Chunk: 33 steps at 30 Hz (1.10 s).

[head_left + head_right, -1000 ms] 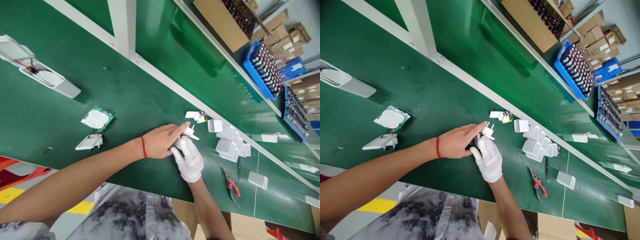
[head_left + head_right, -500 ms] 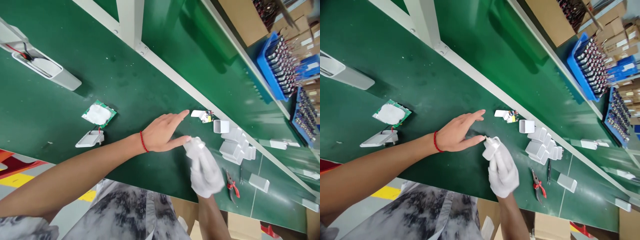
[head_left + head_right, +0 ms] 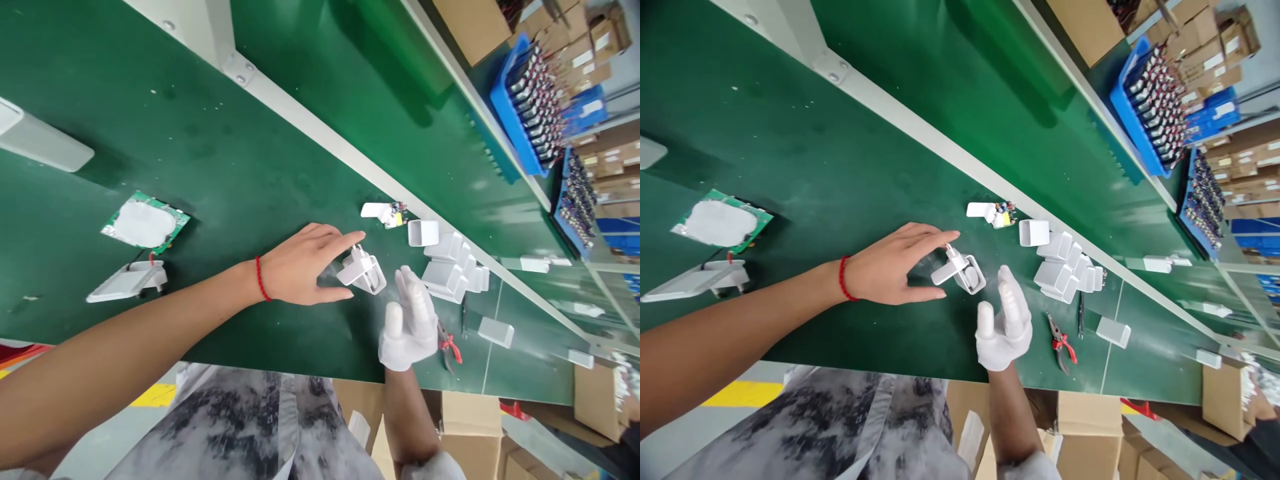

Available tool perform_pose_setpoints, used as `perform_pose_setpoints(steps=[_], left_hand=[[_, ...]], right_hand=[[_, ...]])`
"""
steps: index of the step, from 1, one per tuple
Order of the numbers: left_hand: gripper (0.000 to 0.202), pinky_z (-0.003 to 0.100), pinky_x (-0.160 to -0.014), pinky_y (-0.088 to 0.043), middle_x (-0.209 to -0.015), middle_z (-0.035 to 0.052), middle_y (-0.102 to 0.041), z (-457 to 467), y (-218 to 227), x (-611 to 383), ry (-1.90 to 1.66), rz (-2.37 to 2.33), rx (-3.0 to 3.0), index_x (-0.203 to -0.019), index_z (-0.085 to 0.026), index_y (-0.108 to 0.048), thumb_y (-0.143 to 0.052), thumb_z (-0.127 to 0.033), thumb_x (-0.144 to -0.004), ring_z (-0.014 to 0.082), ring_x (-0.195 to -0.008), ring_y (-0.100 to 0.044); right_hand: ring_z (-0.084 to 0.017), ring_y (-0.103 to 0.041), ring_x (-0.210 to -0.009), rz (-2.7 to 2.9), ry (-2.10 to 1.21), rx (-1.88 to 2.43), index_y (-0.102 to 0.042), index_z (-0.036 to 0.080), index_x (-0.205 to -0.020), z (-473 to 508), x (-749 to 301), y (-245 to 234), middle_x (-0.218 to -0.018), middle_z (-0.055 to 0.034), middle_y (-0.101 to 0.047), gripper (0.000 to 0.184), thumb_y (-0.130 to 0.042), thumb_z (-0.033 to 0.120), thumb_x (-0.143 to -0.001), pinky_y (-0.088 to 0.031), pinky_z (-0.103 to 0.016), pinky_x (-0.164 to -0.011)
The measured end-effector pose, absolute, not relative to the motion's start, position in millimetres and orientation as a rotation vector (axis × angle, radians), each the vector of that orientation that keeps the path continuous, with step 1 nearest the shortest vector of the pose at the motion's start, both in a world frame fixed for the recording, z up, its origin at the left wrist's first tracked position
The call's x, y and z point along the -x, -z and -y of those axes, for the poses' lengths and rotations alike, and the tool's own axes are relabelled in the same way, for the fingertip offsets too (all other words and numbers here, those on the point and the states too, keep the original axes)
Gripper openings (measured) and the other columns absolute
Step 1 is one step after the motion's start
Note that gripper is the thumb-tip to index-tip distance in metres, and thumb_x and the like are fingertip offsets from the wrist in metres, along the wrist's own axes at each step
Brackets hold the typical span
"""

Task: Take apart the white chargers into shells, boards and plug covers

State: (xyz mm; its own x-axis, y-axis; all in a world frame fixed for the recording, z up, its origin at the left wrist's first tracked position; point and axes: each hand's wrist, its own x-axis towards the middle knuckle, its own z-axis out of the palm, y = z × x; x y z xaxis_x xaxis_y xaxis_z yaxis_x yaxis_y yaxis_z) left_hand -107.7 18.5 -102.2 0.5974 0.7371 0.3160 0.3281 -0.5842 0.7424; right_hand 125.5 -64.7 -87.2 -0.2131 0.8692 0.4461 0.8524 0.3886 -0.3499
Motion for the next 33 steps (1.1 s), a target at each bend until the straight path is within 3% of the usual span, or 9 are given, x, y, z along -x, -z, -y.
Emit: perform_pose_setpoints(steps=[4,8,12,20,24,26,29,31,33], left_hand=[[0.076,0.047,-0.100,-0.042,-0.116,0.0152,-0.063,-19.7,103.0,107.2,-0.840,-0.837,-2.169,-0.143,-0.011,-0.034,-0.068,-0.040,-0.082,0.0309,-0.117,-0.055],[0.075,0.047,-0.101,-0.042,-0.116,0.0144,-0.064,-19.9,104.7,106.6,-0.843,-0.823,-2.164,-0.144,-0.012,-0.032,-0.065,-0.042,-0.084,0.0294,-0.117,-0.054],[0.079,0.047,-0.102,-0.041,-0.116,0.0148,-0.064,-19.4,105.4,106.0,-0.840,-0.815,-2.181,-0.145,-0.010,-0.029,-0.065,-0.044,-0.084,0.0302,-0.118,-0.052],[0.077,0.048,-0.101,-0.041,-0.111,0.0137,-0.067,-18.9,107.5,105.5,-0.818,-0.814,-2.202,-0.146,-0.011,-0.028,-0.062,-0.044,-0.085,0.0307,-0.120,-0.051],[0.072,0.047,-0.102,-0.040,-0.116,0.0158,-0.065,-19.2,107.6,105.6,-0.792,-0.835,-2.213,-0.145,-0.011,-0.032,-0.061,-0.041,-0.086,0.0309,-0.121,-0.051],[0.075,0.048,-0.103,-0.041,-0.115,0.0154,-0.065,-19.8,107.2,106.4,-0.784,-0.828,-2.196,-0.145,-0.011,-0.032,-0.062,-0.044,-0.084,0.0313,-0.121,-0.051],[0.080,0.049,-0.101,-0.042,-0.112,0.0143,-0.066,-20.9,106.1,108.3,-0.800,-0.805,-2.146,-0.146,-0.011,-0.030,-0.062,-0.051,-0.084,0.0316,-0.119,-0.053],[0.078,0.049,-0.100,-0.043,-0.112,0.0145,-0.066,-21.3,105.0,109.5,-0.804,-0.809,-2.133,-0.145,-0.010,-0.029,-0.059,-0.052,-0.086,0.0313,-0.117,-0.054],[0.073,0.048,-0.100,-0.043,-0.112,0.0146,-0.066,-21.4,104.3,110.3,-0.787,-0.836,-2.140,-0.145,-0.010,-0.030,-0.056,-0.049,-0.089,0.0310,-0.117,-0.054]], right_hand=[[-0.029,-0.057,-0.122,2.296,-0.025,1.458,-0.032,0.032,-0.148,56.2,-121.6,83.3,-0.146,-0.0136,-0.043,0.065,-0.059,0.027,-0.088,-0.057,-0.045,-0.091],[-0.029,-0.060,-0.115,2.463,0.177,1.597,-0.029,0.030,-0.149,52.7,-115.1,79.3,-0.129,-0.0130,-0.059,0.069,-0.061,0.030,-0.087,-0.058,-0.040,-0.082],[-0.029,-0.063,-0.113,2.523,0.318,1.623,-0.034,0.027,-0.146,51.6,-117.3,78.2,-0.125,-0.0137,-0.062,0.067,-0.063,0.032,-0.086,-0.059,-0.035,-0.073],[-0.024,-0.067,-0.107,2.098,-0.159,1.464,-0.028,0.027,-0.150,59.1,-128.1,92.4,-0.129,-0.0116,-0.062,0.073,-0.063,0.032,-0.086,-0.060,-0.039,-0.085],[-0.026,-0.069,-0.101,2.186,-0.063,1.536,-0.051,0.029,-0.136,58.8,-128.2,99.9,-0.122,-0.0100,-0.067,0.061,-0.072,0.031,-0.079,-0.060,-0.038,-0.081],[-0.025,-0.069,-0.100,1.969,-0.291,1.652,-0.063,0.027,-0.123,57.4,-126.0,97.6,-0.115,-0.0088,-0.070,0.046,-0.073,0.030,-0.078,-0.059,-0.038,-0.083],[-0.023,-0.069,-0.097,1.453,-0.694,1.693,-0.063,0.024,-0.122,50.7,-120.5,80.4,-0.112,-0.0081,-0.070,0.041,-0.064,0.042,-0.085,-0.059,-0.041,-0.083],[-0.018,-0.069,-0.087,1.096,-0.968,1.575,-0.062,0.025,-0.123,42.5,-116.0,62.9,-0.107,-0.0058,-0.071,0.042,-0.055,0.050,-0.089,-0.061,-0.036,-0.075],[-0.013,-0.068,-0.077,0.734,-1.257,1.391,-0.067,0.025,-0.112,33.3,-112.3,46.5,-0.098,-0.0027,-0.072,0.041,-0.061,0.054,-0.084,-0.060,-0.027,-0.068]])
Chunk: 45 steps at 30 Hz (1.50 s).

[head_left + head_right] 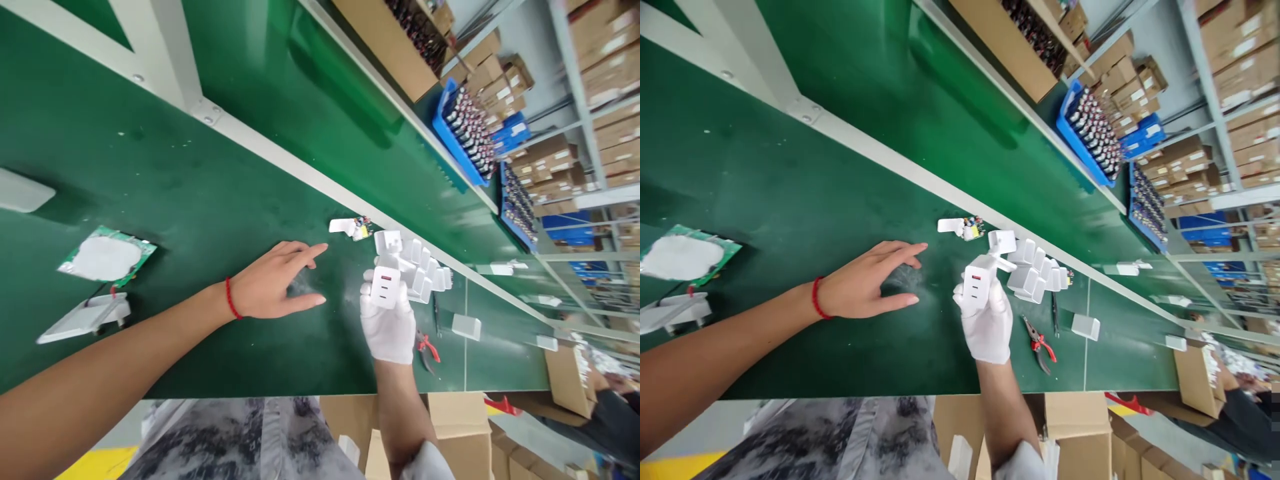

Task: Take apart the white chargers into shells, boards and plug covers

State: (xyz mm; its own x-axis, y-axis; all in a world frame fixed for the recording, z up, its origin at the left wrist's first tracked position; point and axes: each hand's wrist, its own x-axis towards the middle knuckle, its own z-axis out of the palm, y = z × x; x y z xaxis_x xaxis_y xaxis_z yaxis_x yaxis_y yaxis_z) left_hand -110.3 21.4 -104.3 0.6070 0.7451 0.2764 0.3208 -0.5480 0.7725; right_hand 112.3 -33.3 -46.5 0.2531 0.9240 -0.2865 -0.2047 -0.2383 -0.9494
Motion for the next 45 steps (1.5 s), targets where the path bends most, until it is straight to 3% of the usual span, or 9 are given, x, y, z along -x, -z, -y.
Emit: perform_pose_setpoints(steps=[6,13,18,24,28,32,35,38,45], left_hand=[[0.069,0.046,-0.101,-0.043,-0.114,0.0128,-0.066,-21.9,104.1,109.2,-0.725,-0.882,-2.163,-0.144,-0.011,-0.031,-0.056,-0.045,-0.090,0.0297,-0.120,-0.052],[0.064,0.046,-0.102,-0.044,-0.114,0.0121,-0.066,-22.1,103.8,109.1,-0.710,-0.903,-2.153,-0.142,-0.012,-0.034,-0.055,-0.043,-0.091,0.0290,-0.120,-0.052],[0.061,0.046,-0.101,-0.045,-0.112,0.0120,-0.066,-21.3,104.9,109.1,-0.737,-0.892,-2.145,-0.140,-0.012,-0.038,-0.056,-0.043,-0.091,0.0293,-0.119,-0.053],[0.058,0.046,-0.100,-0.046,-0.113,0.0129,-0.065,-22.4,103.5,108.2,-0.735,-0.881,-2.142,-0.138,-0.012,-0.042,-0.055,-0.043,-0.091,0.0284,-0.117,-0.055],[0.059,0.046,-0.101,-0.046,-0.117,0.0144,-0.064,-23.4,104.7,108.6,-0.781,-0.883,-2.131,-0.139,-0.012,-0.040,-0.055,-0.043,-0.092,0.0282,-0.117,-0.056],[0.053,0.045,-0.098,-0.049,-0.111,0.0147,-0.066,-23.1,105.1,108.6,-0.889,-0.898,-2.095,-0.135,-0.011,-0.043,-0.053,-0.041,-0.093,0.0272,-0.109,-0.062],[0.048,0.044,-0.093,-0.052,-0.103,0.0142,-0.069,-23.3,105.8,107.5,-0.974,-0.968,-2.044,-0.131,-0.009,-0.046,-0.048,-0.040,-0.095,0.0264,-0.101,-0.065],[0.044,0.042,-0.092,-0.053,-0.100,0.0119,-0.069,-24.1,107.4,106.0,-0.987,-1.009,-2.011,-0.130,-0.011,-0.045,-0.048,-0.039,-0.096,0.0240,-0.098,-0.066],[0.041,0.038,-0.091,-0.053,-0.100,0.0102,-0.070,-24.5,106.6,106.5,-0.949,-1.005,-2.032,-0.130,-0.013,-0.045,-0.047,-0.037,-0.096,0.0215,-0.098,-0.066]], right_hand=[[-0.007,-0.067,-0.072,0.348,-1.536,1.174,-0.071,0.024,-0.100,19.3,-114.1,28.8,-0.090,0.0012,-0.073,0.039,-0.080,0.045,-0.068,-0.059,-0.015,-0.066],[-0.011,-0.067,-0.076,0.373,-1.529,1.193,-0.072,0.024,-0.099,14.4,-120.9,31.1,-0.092,-0.0008,-0.073,0.037,-0.078,0.045,-0.070,-0.060,-0.020,-0.068],[-0.015,-0.067,-0.081,0.657,-1.324,1.263,-0.068,0.031,-0.107,-6.7,-126.1,31.2,-0.102,-0.0007,-0.071,0.026,-0.066,0.040,-0.082,-0.061,-0.032,-0.068],[-0.023,-0.067,-0.102,0.962,-0.987,1.396,-0.065,0.024,-0.119,-80.5,-138.8,30.4,-0.117,-0.0062,-0.069,0.046,-0.072,0.042,-0.076,-0.057,-0.044,-0.088],[-0.026,-0.063,-0.113,1.259,-0.674,1.606,-0.061,0.024,-0.128,-77.1,-135.7,26.3,-0.126,-0.0062,-0.065,0.053,-0.071,0.040,-0.079,-0.053,-0.044,-0.096],[-0.030,-0.066,-0.108,1.748,-0.062,1.694,-0.068,0.025,-0.115,-11.9,-137.6,52.3,-0.122,-0.0088,-0.067,0.035,-0.070,0.034,-0.081,-0.057,-0.042,-0.087],[-0.027,-0.069,-0.103,1.947,-0.025,1.630,-0.069,0.027,-0.109,33.6,-137.1,83.6,-0.120,-0.0076,-0.068,0.028,-0.069,0.025,-0.081,-0.060,-0.035,-0.079],[-0.023,-0.070,-0.102,2.101,0.091,1.516,-0.066,0.028,-0.111,55.0,-132.5,107.0,-0.117,-0.0060,-0.070,0.034,-0.072,0.018,-0.079,-0.062,-0.030,-0.078],[-0.023,-0.069,-0.105,2.163,0.107,1.374,-0.062,0.030,-0.121,56.0,-134.8,113.6,-0.125,-0.0062,-0.066,0.050,-0.075,0.014,-0.076,-0.062,-0.033,-0.083]])
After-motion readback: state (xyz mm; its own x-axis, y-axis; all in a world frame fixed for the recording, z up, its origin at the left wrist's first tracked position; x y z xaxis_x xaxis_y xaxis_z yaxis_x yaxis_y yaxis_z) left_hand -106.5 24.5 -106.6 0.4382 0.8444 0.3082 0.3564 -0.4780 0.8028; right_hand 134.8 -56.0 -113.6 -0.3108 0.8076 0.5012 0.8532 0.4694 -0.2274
